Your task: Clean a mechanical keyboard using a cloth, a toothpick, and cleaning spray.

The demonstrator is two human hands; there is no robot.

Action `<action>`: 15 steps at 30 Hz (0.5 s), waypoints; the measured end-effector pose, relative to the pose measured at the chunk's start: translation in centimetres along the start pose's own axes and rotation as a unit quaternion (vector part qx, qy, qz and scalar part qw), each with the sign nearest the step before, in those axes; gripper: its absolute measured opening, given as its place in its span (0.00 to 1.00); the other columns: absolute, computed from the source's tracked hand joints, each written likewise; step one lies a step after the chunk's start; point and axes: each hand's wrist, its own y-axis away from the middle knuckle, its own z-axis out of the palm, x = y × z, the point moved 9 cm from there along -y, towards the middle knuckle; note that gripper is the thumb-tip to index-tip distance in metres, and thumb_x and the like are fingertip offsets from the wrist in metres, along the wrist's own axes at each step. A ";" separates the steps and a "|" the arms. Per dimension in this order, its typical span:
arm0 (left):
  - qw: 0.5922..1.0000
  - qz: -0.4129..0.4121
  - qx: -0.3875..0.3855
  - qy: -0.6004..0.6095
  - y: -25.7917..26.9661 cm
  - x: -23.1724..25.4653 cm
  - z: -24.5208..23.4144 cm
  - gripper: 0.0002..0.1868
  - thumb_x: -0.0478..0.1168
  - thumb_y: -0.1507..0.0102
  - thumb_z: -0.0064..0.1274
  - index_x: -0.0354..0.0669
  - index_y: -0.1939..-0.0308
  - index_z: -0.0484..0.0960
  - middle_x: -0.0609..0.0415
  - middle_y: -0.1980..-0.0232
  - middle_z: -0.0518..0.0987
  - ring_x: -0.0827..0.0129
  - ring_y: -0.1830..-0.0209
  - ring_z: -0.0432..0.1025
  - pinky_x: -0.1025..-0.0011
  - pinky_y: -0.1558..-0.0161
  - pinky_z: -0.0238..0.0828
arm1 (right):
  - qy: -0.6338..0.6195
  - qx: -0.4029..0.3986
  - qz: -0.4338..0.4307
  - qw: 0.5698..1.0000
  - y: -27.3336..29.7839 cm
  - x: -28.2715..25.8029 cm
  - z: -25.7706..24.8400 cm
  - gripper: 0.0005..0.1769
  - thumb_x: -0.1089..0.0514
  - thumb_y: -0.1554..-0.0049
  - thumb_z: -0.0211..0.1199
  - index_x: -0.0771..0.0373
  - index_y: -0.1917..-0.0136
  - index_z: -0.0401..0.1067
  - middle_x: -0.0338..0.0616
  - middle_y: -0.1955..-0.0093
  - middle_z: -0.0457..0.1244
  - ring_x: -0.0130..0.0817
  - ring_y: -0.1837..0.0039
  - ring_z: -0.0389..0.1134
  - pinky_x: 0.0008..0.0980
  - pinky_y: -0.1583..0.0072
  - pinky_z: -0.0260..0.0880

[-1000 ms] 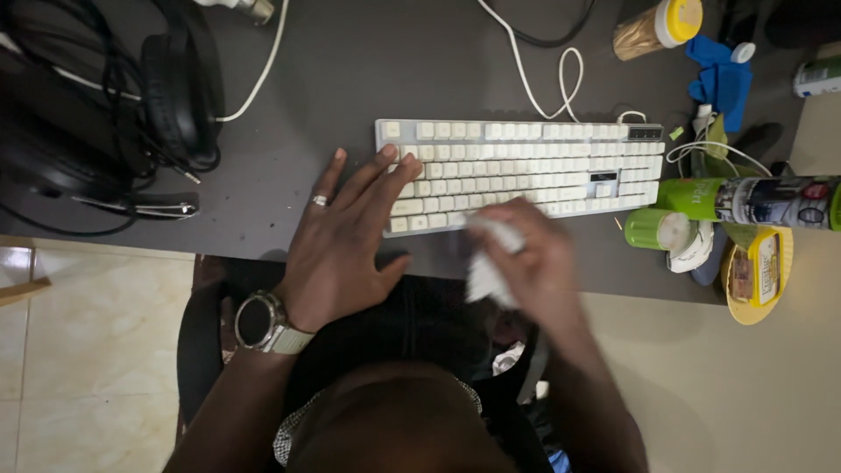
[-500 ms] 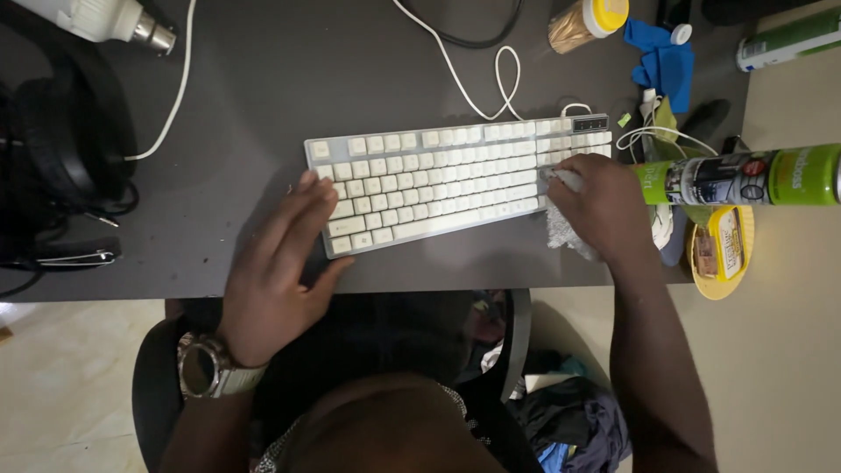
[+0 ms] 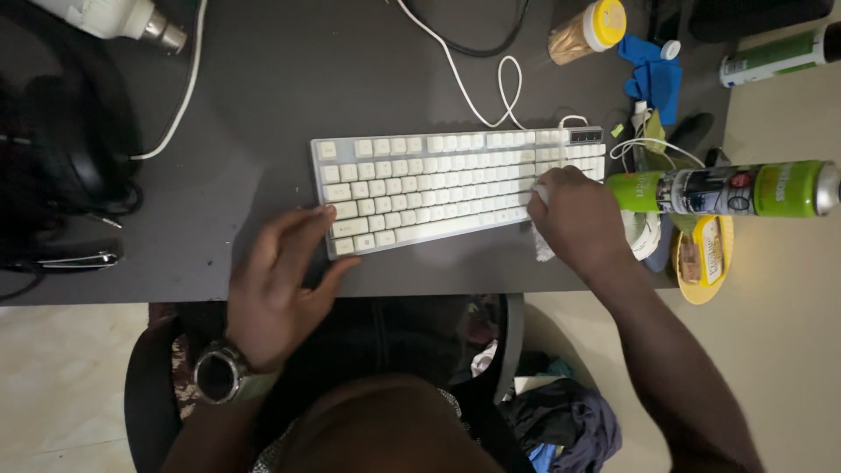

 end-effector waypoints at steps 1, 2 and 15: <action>1.000 -0.002 0.002 0.001 -0.1 0.1 0.0 0.33 0.40 0.43 0.72 0.40 0.35 0.76 0.46 0.39 0.74 0.57 0.44 0.77 0.66 0.49 0.81 | 0.002 -0.001 -0.002 1.000 0.0 -0.1 -0.1 0.12 0.53 0.43 0.63 0.66 0.53 0.74 0.57 0.54 0.68 0.55 0.54 0.71 0.50 0.50 0.71; 1.000 -0.011 0.004 0.004 -0.2 0.0 -0.1 0.32 0.39 0.43 0.72 0.41 0.36 0.77 0.47 0.39 0.75 0.57 0.45 0.78 0.66 0.51 0.80 | 0.016 -0.017 -0.008 1.000 0.0 -0.3 0.1 0.12 0.54 0.43 0.62 0.66 0.53 0.74 0.57 0.55 0.67 0.55 0.54 0.71 0.50 0.50 0.71; 1.000 -0.017 -0.003 0.011 -0.1 -0.5 0.1 0.28 0.42 0.42 0.68 0.43 0.39 0.79 0.52 0.39 0.77 0.58 0.54 0.80 0.63 0.57 0.78 | 0.021 -0.096 -0.059 0.993 -0.9 -3.6 -0.3 0.13 0.51 0.43 0.60 0.62 0.50 0.74 0.54 0.52 0.67 0.54 0.53 0.71 0.50 0.50 0.71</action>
